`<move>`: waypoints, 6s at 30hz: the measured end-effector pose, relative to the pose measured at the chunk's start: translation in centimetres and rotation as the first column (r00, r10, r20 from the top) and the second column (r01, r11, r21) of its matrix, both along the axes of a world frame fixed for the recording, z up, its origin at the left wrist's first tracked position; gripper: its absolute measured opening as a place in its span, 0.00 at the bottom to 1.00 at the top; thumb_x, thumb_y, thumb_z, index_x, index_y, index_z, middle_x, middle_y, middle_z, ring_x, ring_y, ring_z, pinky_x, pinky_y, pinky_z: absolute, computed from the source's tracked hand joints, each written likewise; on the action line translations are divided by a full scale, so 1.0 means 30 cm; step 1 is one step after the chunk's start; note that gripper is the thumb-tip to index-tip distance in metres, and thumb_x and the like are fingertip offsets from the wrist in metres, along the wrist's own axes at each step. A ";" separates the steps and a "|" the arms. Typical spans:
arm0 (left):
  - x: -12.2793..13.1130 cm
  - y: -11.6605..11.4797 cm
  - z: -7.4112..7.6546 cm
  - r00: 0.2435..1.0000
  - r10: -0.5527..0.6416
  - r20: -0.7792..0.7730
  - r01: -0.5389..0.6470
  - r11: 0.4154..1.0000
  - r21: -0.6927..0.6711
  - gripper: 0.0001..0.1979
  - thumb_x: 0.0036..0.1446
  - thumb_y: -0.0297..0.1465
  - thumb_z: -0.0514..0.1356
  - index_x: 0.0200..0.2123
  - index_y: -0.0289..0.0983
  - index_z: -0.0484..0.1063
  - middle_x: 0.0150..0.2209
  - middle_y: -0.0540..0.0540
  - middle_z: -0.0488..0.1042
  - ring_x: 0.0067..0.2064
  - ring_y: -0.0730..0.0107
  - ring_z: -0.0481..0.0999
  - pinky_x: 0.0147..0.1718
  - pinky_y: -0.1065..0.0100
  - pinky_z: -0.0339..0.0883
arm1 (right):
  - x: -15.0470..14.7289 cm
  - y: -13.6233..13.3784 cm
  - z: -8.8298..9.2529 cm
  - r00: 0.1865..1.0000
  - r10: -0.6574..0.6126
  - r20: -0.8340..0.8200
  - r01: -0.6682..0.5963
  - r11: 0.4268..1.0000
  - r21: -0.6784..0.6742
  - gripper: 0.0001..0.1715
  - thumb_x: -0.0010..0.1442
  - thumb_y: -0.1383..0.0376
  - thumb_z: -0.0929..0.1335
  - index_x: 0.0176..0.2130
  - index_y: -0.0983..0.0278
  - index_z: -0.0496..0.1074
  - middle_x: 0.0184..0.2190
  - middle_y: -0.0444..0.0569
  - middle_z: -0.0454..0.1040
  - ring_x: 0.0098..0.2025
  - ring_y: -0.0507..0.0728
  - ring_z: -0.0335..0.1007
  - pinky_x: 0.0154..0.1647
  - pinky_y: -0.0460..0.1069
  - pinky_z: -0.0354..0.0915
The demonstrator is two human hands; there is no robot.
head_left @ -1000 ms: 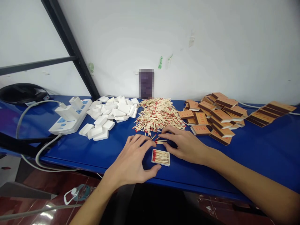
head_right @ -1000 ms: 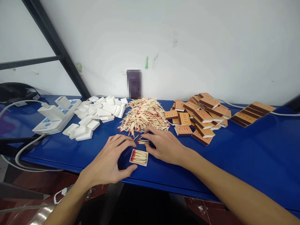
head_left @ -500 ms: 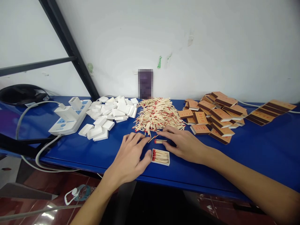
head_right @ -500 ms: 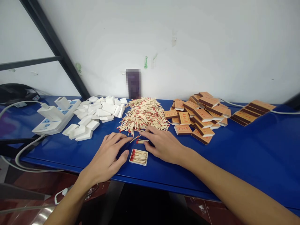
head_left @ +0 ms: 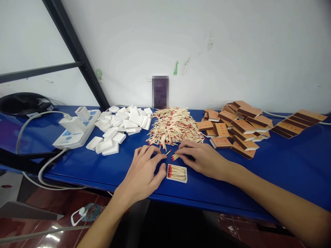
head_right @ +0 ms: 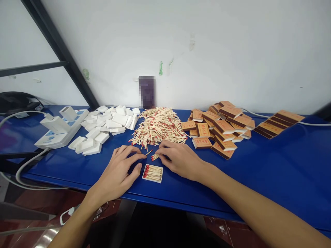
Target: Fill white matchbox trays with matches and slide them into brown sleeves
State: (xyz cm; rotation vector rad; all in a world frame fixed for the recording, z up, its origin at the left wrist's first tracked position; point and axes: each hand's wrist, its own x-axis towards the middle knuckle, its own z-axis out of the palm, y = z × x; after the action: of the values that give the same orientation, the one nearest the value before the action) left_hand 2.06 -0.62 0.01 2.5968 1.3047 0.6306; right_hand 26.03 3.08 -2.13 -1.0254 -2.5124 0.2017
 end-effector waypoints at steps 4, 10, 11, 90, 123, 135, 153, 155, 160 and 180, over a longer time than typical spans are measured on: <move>0.003 0.004 -0.010 0.997 0.082 -0.003 -0.082 0.996 0.018 0.14 0.66 0.30 0.51 0.46 0.37 0.76 0.47 0.43 0.73 0.50 0.56 0.68 0.52 0.50 0.59 | 0.000 0.001 -0.004 1.000 0.015 -0.023 -0.015 1.000 0.005 0.14 0.67 0.69 0.63 0.47 0.62 0.77 0.44 0.50 0.76 0.40 0.55 0.75 0.39 0.50 0.70; 0.005 0.011 -0.032 0.982 0.183 -0.054 -0.179 0.981 0.074 0.16 0.66 0.32 0.52 0.50 0.38 0.75 0.49 0.42 0.72 0.52 0.54 0.68 0.53 0.48 0.59 | -0.002 0.002 -0.007 0.999 0.027 -0.038 -0.026 0.999 0.028 0.15 0.68 0.69 0.62 0.47 0.61 0.77 0.52 0.50 0.76 0.49 0.57 0.76 0.48 0.53 0.72; 0.005 0.011 -0.034 0.981 0.182 -0.065 -0.177 0.981 0.080 0.16 0.66 0.33 0.52 0.51 0.38 0.75 0.50 0.42 0.71 0.53 0.53 0.67 0.53 0.48 0.59 | -0.003 0.002 -0.006 0.999 0.030 -0.036 -0.029 0.999 0.029 0.15 0.67 0.69 0.62 0.47 0.61 0.77 0.53 0.50 0.76 0.52 0.58 0.75 0.50 0.54 0.72; 0.001 -0.007 -0.013 0.995 -0.036 0.097 0.025 0.994 0.110 0.15 0.65 0.26 0.50 0.49 0.39 0.73 0.45 0.45 0.76 0.43 0.63 0.73 0.41 0.58 0.57 | -0.015 -0.007 0.006 1.000 -0.002 0.015 0.002 1.000 0.023 0.13 0.68 0.65 0.64 0.44 0.62 0.79 0.30 0.47 0.76 0.34 0.54 0.71 0.34 0.47 0.62; -0.029 -0.042 0.010 0.878 0.017 0.479 0.065 0.986 -0.154 0.22 0.60 0.26 0.55 0.22 0.39 0.42 0.21 0.56 0.44 0.23 0.76 0.45 0.22 0.68 0.42 | -0.011 -0.020 0.020 0.996 -0.093 -0.017 0.092 0.995 -0.039 0.13 0.63 0.66 0.65 0.45 0.61 0.77 0.35 0.47 0.78 0.33 0.54 0.73 0.31 0.47 0.61; -0.008 -0.001 -0.003 0.994 0.077 0.080 -0.068 0.991 -0.115 0.07 0.62 0.31 0.56 0.37 0.41 0.75 0.18 0.57 0.64 0.23 0.71 0.64 0.35 0.66 0.58 | -0.007 0.006 0.012 0.986 -0.163 0.029 0.163 0.986 -0.023 0.12 0.61 0.68 0.64 0.42 0.64 0.76 0.30 0.46 0.75 0.29 0.53 0.68 0.30 0.48 0.58; -0.088 0.008 0.028 0.963 -0.268 -0.011 0.255 0.928 -0.271 0.11 0.73 0.32 0.46 0.51 0.45 0.66 0.48 0.51 0.75 0.52 0.65 0.73 0.54 0.64 0.63 | -0.011 0.004 0.021 0.994 -0.103 -0.034 0.095 0.978 -0.184 0.12 0.66 0.58 0.66 0.43 0.60 0.77 0.28 0.44 0.70 0.29 0.52 0.65 0.30 0.47 0.56; -0.084 0.008 0.026 0.967 -0.256 -0.006 0.245 0.931 -0.269 0.12 0.73 0.30 0.46 0.52 0.45 0.65 0.49 0.51 0.74 0.52 0.66 0.72 0.54 0.63 0.62 | -0.011 0.010 0.024 0.993 -0.114 -0.037 0.102 0.968 -0.231 0.09 0.65 0.59 0.67 0.40 0.60 0.76 0.27 0.42 0.68 0.29 0.52 0.63 0.29 0.47 0.55; -0.056 -0.005 0.035 0.981 -0.192 -0.039 0.175 0.950 -0.259 0.13 0.68 0.32 0.52 0.55 0.44 0.65 0.42 0.49 0.73 0.44 0.62 0.73 0.47 0.60 0.65 | -0.011 0.013 0.043 0.989 -0.139 -0.047 0.114 0.929 -0.351 0.05 0.62 0.62 0.68 0.36 0.61 0.73 0.25 0.41 0.67 0.27 0.51 0.61 0.28 0.47 0.55; -0.011 -0.005 0.014 0.990 -0.115 -0.084 0.096 0.976 -0.198 0.15 0.61 0.42 0.62 0.47 0.41 0.71 0.37 0.48 0.72 0.41 0.59 0.72 0.38 0.62 0.62 | -0.013 -0.003 0.091 0.996 -0.091 0.012 0.086 0.882 -0.464 0.02 0.52 0.66 0.69 0.29 0.63 0.70 0.19 0.37 0.62 0.21 0.49 0.53 0.24 0.46 0.51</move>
State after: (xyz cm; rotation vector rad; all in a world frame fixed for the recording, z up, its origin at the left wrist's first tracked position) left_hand 1.72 -0.78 0.44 2.5425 1.1789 0.3478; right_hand 25.66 2.98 0.60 -1.3079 -2.4533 0.8124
